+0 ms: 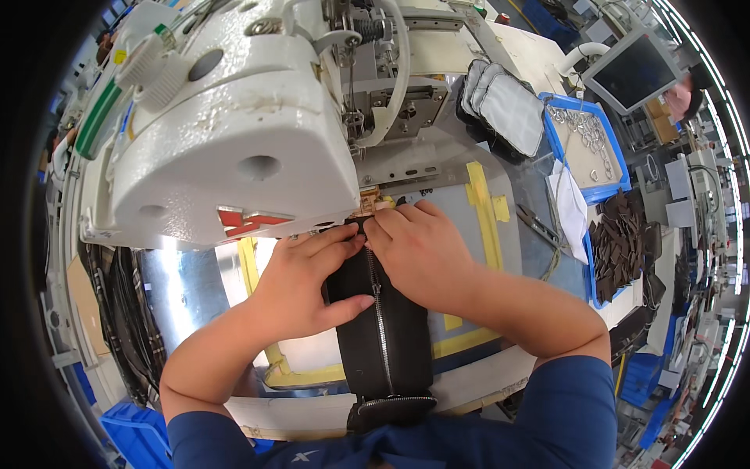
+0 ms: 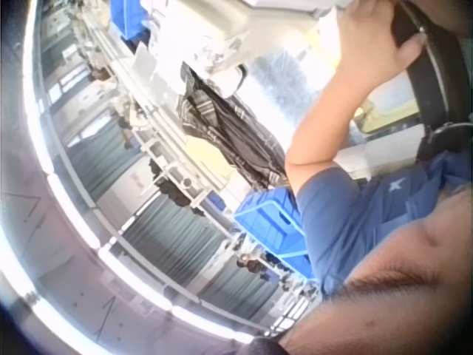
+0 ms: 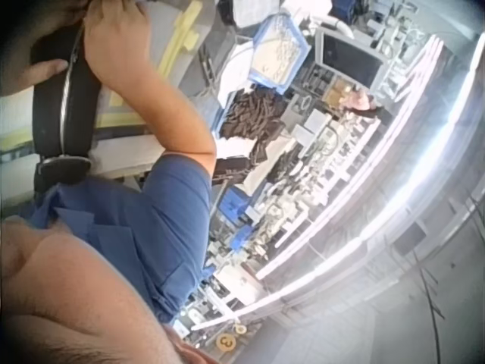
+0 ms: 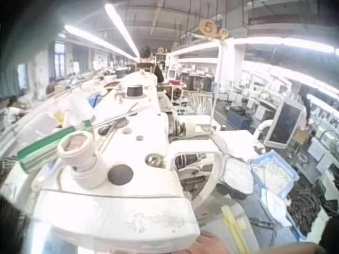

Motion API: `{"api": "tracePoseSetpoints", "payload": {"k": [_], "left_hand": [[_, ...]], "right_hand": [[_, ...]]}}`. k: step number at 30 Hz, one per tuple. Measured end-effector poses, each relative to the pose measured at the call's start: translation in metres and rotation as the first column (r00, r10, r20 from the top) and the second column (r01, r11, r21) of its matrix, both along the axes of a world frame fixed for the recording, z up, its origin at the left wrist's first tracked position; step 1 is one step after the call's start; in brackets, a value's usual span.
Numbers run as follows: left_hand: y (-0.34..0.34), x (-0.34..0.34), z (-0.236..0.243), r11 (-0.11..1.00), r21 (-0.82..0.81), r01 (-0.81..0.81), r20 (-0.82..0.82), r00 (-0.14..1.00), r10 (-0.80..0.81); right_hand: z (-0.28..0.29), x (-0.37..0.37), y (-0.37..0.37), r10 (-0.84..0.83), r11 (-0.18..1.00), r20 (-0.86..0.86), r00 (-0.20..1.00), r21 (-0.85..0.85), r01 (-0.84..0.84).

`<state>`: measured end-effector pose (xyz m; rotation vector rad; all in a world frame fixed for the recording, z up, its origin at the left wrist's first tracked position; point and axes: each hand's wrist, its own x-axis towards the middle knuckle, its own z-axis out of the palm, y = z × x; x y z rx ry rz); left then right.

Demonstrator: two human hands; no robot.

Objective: The person operates an industrial sewing machine to attach a zipper to a black fabric pouch. They repeatedly align the zipper tape with the pouch edge, feed the material under the presser foot, and sew along the seam. The person also handles a plaid fabric pouch, aligning its zipper and sewing it in a similar manner. The finished pouches are placed on a pile to the left.

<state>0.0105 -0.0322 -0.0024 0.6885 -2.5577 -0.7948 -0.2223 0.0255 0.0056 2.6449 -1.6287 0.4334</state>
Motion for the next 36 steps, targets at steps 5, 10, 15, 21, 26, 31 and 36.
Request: {"api": "tracePoseSetpoints", "payload": {"k": [5, 10, 15, 21, 26, 31, 36], "left_hand": [[-0.001, 0.002, 0.006, 1.000, 0.021, -0.006, 0.053, 0.999, 0.005], [0.001, 0.000, -0.002, 0.999, 0.038, -0.005, 0.004, 1.000, 0.005], [0.002, 0.008, 0.015, 0.996, -0.041, -0.080, 0.148, 0.985, 0.085], [-0.003, 0.018, 0.018, 0.992, -0.039, -0.116, 0.209, 0.970, 0.122], [-0.004, 0.019, 0.022, 0.994, -0.037, -0.107, 0.241, 0.964, 0.112], [-0.009, 0.020, 0.021, 0.997, -0.026, -0.067, 0.227, 0.971, 0.071], [-0.004, 0.019, 0.023, 0.988, -0.123, -0.096, 0.174, 0.978, 0.117]], "right_hand": [[-0.007, -0.001, -0.003, 0.022, 0.998, 0.022, 1.000, -0.054, -0.021], [-0.007, 0.002, -0.002, -0.011, 0.998, 0.044, 0.999, -0.057, 0.014], [0.003, 0.021, -0.011, -0.043, 0.999, 0.009, 0.999, -0.017, 0.043], [-0.005, 0.037, -0.019, -0.068, 0.998, 0.020, 0.997, 0.016, 0.068], [-0.004, 0.040, -0.018, -0.054, 0.997, -0.018, 0.998, -0.060, 0.053], [-0.003, 0.036, -0.016, -0.053, 0.999, -0.030, 0.998, -0.004, 0.053], [-0.010, 0.036, -0.017, -0.047, 0.997, -0.018, 0.999, -0.057, 0.046]]}}
